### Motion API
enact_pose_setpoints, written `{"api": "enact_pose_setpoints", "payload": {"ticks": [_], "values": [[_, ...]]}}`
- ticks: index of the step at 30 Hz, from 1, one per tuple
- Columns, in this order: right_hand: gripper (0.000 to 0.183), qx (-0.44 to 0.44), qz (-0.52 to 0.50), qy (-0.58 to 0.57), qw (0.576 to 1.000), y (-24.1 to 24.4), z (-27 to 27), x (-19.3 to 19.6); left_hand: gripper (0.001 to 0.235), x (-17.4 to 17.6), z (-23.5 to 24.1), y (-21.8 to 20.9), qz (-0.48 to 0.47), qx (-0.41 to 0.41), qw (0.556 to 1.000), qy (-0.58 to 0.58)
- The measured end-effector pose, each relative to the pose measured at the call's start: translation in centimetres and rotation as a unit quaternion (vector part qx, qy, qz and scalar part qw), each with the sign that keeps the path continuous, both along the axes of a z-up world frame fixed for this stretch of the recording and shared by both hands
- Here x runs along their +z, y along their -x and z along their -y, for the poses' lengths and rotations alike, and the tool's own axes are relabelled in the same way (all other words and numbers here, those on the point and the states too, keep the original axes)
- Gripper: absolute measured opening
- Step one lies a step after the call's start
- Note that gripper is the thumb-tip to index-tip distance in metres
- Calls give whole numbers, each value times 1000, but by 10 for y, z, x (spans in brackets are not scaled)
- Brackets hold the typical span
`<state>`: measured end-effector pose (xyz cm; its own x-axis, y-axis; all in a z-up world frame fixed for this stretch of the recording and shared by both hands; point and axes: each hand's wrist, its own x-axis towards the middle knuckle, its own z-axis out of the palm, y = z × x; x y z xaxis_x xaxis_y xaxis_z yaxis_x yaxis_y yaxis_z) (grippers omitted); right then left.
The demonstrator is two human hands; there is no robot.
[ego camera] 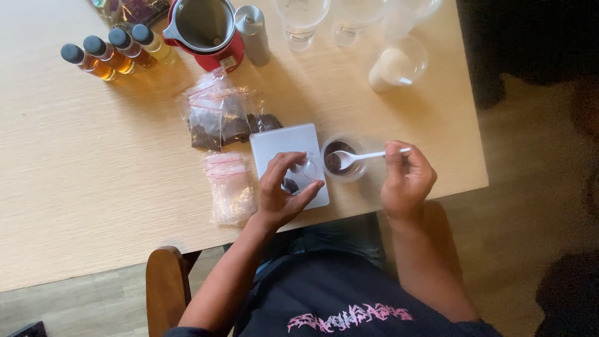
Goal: The person scoops a dark brown powder from a plastic cup using a white plastic spoon and transfers it into small, clear plastic bags. They seal each bag after filling it and place it on the table. The process is repeated multiple times.
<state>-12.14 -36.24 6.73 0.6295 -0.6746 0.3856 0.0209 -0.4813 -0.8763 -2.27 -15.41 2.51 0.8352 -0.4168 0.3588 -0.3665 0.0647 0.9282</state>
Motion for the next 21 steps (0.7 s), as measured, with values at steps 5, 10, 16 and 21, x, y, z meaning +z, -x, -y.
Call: {"api": "enact_pose_setpoints", "payload": {"ticks": [5, 10, 16, 21], "values": [[19, -40, 15, -11, 999, 2, 4, -5, 58, 4, -1, 0, -2, 0, 1000, -4], [19, -58, 30, -38, 997, 5, 14, -16, 60, 5, 1, -1, 9, -2, 1000, -6], [17, -76, 45, -55, 995, 6, 12, -7, 57, 3, 6, 0, 23, 6, 1000, 2], [15, -66, 62, -89, 992, 7, 9, -1, 61, 2, 7, -1, 106, 19, 993, -39]]}}
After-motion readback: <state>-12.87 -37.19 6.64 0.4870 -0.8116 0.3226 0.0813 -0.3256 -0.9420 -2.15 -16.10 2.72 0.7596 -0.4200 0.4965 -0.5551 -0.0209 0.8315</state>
